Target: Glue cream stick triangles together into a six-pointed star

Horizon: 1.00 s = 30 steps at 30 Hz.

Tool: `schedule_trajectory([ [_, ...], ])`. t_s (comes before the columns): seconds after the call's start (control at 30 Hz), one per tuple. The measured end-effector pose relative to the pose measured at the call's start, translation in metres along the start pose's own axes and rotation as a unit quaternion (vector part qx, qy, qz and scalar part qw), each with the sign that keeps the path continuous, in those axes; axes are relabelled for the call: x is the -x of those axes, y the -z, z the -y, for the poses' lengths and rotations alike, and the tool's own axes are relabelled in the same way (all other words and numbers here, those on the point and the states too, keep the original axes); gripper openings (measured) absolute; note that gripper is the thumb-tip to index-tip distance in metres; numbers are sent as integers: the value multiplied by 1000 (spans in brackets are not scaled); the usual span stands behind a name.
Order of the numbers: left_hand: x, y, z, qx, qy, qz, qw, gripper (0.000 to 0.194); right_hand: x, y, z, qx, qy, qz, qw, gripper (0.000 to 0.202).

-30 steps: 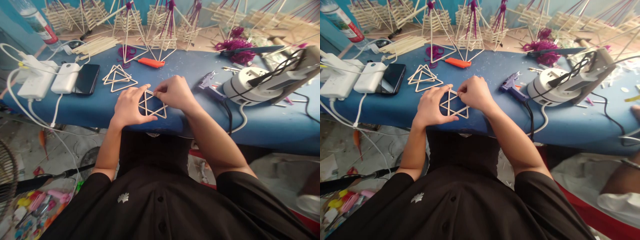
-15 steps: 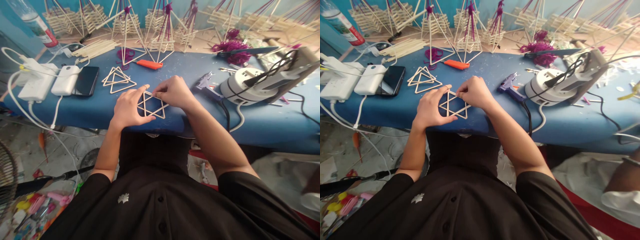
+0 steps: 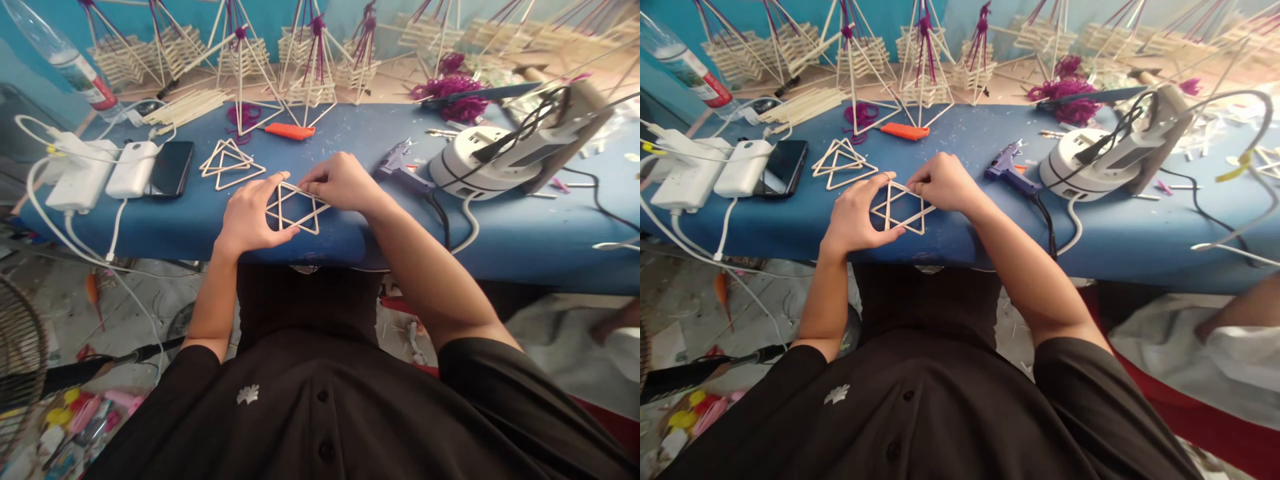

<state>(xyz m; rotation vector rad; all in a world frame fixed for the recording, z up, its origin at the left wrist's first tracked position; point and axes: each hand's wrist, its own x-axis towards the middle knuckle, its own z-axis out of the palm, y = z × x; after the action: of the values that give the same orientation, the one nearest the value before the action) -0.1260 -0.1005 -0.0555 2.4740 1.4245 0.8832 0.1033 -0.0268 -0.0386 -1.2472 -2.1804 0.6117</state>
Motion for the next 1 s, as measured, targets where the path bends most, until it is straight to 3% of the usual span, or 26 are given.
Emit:
schedule_trajectory([
  [0.2, 7, 9, 13, 101, -12, -38, 994, 79, 24, 18, 5, -12, -33, -18, 999, 12],
  [0.33, 16, 10, 17, 96, 7, -97, 991, 75, 45, 23, 5, -12, -55, -72, 996, 17],
  [0.47, 24, 10, 15, 85, -7, -103, 991, 74, 59, 17, 10, -5, -49, -64, 997, 17],
  [0.73, 27, 5, 13, 28, -28, -103, 994, 54, 48, 2, 18, 18, -62, -59, 996, 7],
  [1.0, 29, 1, 14, 21, -17, -98, 995, 47, 43, -7, 14, 50, -63, -89, 993, 5],
])
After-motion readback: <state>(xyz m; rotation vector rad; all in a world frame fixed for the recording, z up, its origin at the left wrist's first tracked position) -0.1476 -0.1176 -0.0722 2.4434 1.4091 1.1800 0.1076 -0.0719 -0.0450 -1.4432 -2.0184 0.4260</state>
